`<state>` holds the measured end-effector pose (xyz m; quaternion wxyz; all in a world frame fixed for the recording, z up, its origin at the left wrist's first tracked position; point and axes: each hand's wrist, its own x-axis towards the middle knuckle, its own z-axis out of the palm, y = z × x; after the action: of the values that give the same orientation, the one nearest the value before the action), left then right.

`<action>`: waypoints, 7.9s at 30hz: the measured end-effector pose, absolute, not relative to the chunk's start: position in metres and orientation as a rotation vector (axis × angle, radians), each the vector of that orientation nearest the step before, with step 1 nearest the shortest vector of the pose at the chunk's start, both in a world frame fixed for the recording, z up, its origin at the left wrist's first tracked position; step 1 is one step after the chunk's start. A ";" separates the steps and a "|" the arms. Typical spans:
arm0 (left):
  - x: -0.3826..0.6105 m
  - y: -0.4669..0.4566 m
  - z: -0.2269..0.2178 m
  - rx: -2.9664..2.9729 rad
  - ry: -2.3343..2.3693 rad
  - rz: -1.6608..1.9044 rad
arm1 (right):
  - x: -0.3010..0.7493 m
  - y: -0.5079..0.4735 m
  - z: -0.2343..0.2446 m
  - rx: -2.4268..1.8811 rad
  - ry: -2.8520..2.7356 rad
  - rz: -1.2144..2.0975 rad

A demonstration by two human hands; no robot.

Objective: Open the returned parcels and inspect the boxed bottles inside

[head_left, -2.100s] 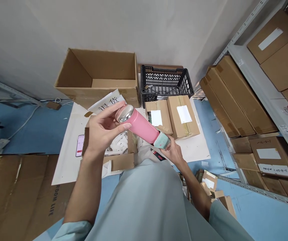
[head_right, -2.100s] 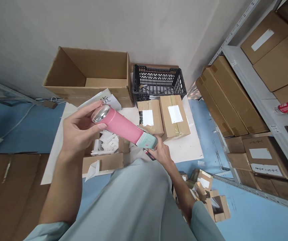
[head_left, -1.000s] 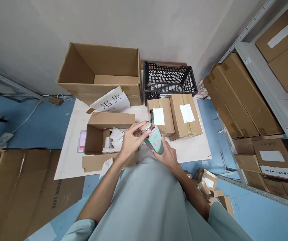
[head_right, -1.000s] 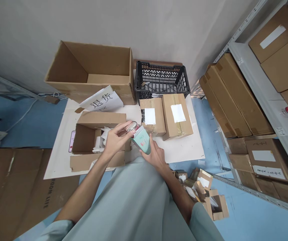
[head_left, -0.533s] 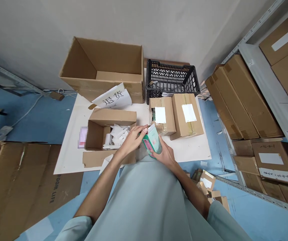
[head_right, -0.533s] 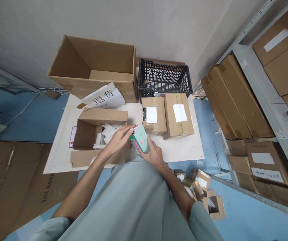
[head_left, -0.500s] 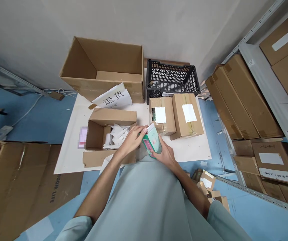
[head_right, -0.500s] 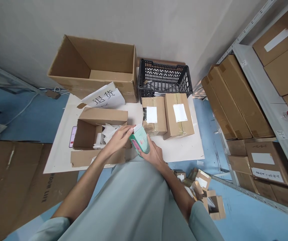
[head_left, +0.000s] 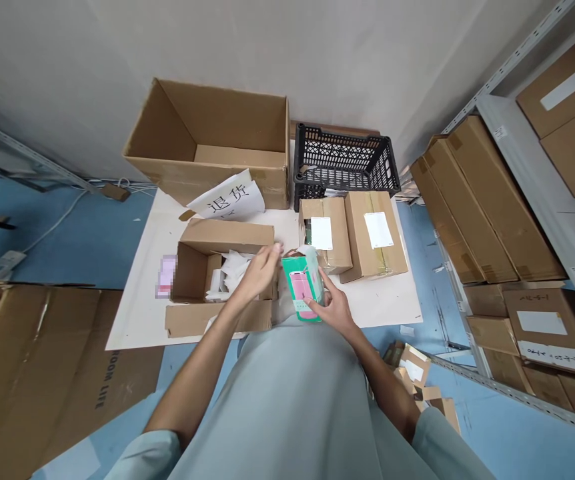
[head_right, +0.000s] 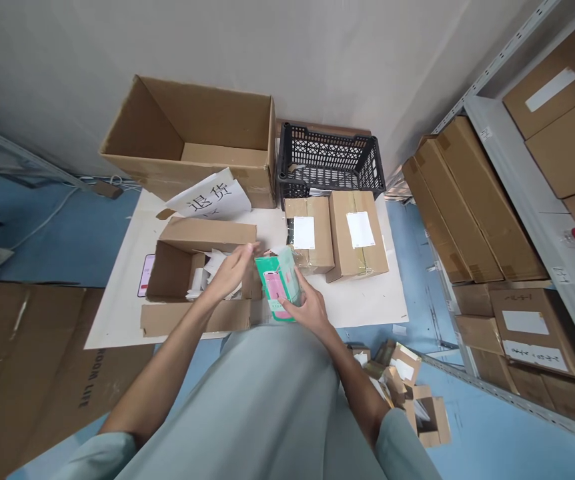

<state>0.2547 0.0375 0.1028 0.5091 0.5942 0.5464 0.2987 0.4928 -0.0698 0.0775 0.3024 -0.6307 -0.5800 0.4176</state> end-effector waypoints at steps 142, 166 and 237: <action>0.327 -0.024 0.011 1.863 1.471 -0.276 | 0.444 -0.074 -0.046 -2.097 -1.846 1.076; 0.089 0.012 0.044 1.820 1.636 0.068 | 0.264 0.013 0.033 -1.706 -2.211 1.118; -0.018 -0.101 0.085 1.686 1.652 1.045 | 0.232 -0.066 0.072 -1.719 -2.053 0.411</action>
<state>-0.0178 -0.1011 0.0850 0.2765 0.6277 0.6150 0.3890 0.2320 -0.0664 0.0723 0.2145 -0.6199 -0.7401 0.1483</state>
